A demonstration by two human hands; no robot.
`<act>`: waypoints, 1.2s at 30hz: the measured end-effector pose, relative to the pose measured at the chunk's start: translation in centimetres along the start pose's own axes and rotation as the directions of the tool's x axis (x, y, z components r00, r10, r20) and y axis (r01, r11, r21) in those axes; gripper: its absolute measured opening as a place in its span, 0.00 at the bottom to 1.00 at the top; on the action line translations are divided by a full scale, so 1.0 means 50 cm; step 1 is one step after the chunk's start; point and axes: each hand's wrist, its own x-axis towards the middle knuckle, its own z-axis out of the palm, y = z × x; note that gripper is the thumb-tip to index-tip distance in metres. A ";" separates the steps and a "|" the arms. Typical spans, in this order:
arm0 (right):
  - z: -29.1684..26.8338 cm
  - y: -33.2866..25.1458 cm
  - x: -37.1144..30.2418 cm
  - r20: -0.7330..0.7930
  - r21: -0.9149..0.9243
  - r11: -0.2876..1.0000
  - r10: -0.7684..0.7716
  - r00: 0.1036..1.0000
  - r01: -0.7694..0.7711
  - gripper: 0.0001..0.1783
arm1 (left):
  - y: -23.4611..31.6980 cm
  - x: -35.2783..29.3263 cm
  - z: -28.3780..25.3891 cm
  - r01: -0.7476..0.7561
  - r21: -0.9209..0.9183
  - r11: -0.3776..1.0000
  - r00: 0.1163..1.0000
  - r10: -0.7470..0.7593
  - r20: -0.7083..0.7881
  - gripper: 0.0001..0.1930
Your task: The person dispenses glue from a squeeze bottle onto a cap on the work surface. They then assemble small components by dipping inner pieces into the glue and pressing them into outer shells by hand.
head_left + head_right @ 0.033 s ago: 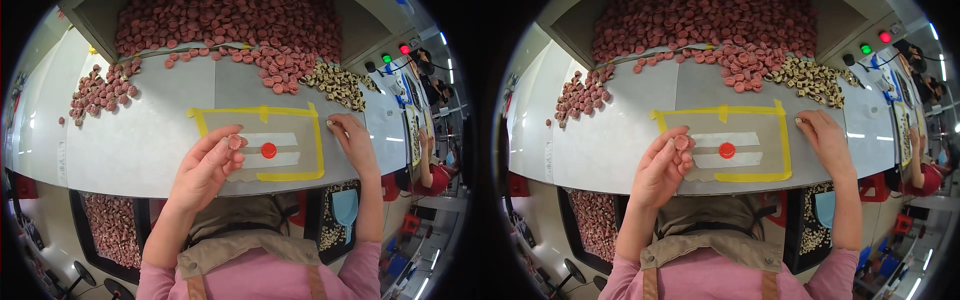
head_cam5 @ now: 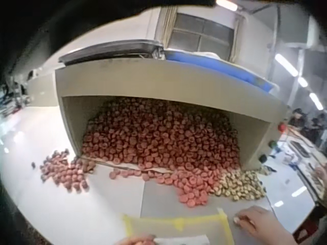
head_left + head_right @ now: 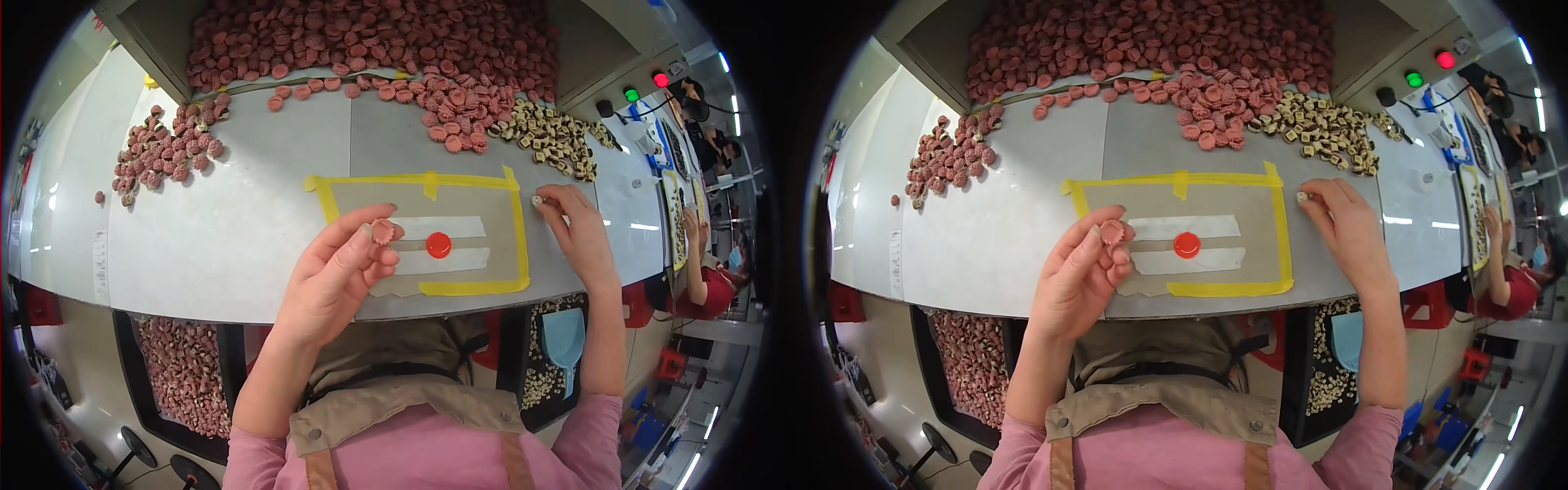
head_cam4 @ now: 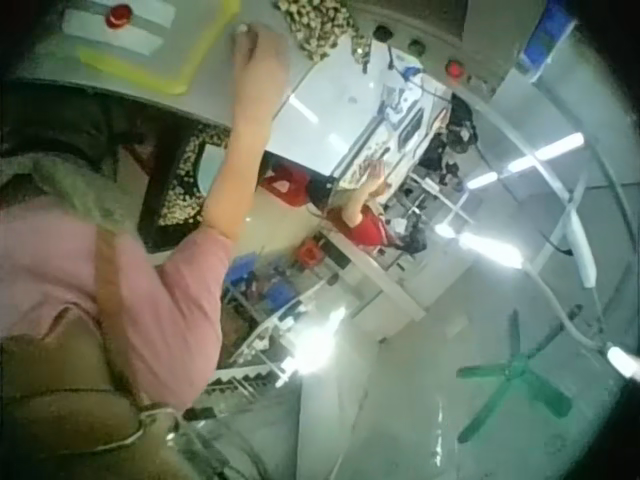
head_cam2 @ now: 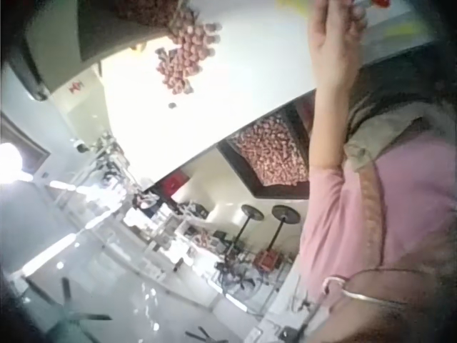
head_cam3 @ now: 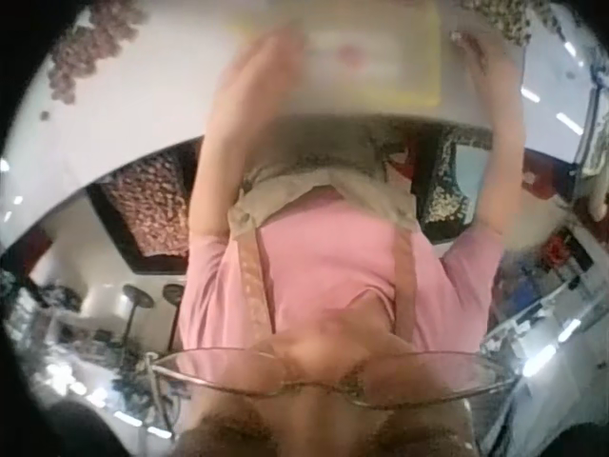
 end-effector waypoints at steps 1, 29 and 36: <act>0.003 -0.017 0.000 0.001 0.064 0.998 -0.026 1.000 0.026 0.08 | 0.000 -0.001 -0.001 0.004 -0.001 1.000 1.000 -0.004 -0.005 0.18; 0.098 -0.165 0.010 0.032 0.112 0.873 -0.481 0.876 0.475 0.10 | -0.006 0.002 -0.014 -0.049 0.052 0.997 0.997 0.046 0.061 0.17; 0.097 -0.164 0.006 0.019 0.042 0.881 -0.473 0.881 0.472 0.10 | 0.000 -0.002 -0.005 -0.051 0.065 0.997 0.998 0.048 0.044 0.17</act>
